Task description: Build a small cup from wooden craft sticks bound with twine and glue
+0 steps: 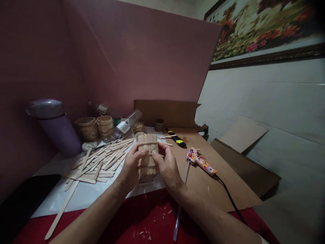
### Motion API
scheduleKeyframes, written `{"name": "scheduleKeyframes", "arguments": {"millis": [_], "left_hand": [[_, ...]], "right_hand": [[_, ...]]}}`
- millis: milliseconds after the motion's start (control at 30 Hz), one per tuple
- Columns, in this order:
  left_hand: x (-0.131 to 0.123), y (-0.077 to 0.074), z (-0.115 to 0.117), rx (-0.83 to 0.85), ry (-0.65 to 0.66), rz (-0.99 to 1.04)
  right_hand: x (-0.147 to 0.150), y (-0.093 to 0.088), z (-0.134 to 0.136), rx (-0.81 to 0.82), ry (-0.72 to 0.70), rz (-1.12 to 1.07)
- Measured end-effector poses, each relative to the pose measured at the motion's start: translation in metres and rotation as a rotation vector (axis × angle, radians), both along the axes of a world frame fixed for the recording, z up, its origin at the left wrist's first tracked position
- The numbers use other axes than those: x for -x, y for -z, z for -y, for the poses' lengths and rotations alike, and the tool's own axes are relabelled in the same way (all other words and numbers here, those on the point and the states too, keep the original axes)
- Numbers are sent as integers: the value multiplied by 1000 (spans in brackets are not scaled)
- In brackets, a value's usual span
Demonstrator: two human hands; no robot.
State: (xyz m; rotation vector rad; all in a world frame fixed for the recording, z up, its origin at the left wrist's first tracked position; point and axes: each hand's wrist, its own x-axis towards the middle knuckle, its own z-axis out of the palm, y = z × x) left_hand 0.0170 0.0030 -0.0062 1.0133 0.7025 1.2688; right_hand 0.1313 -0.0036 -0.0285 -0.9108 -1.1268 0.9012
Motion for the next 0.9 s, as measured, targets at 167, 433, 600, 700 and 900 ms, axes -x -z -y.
{"name": "scheduleKeyframes", "arguments": {"millis": [167,433,600,700,900], "left_hand": [[-1,-1,1,-13,-3,-15],[0,-2,-1,77,49,171],[0,0,-5,149,42,207],[0,1,-8,139,-3,214],[3,5,-12,72,-75,174]], "right_hand": [[-1,1,0,9,-33,-39],[2,-2,6,22,-97,-25],[3,-2,6,45,-100,-24],[2,-1,4,50,-74,-38],[-6,1,-9,55,-69,-143]]}}
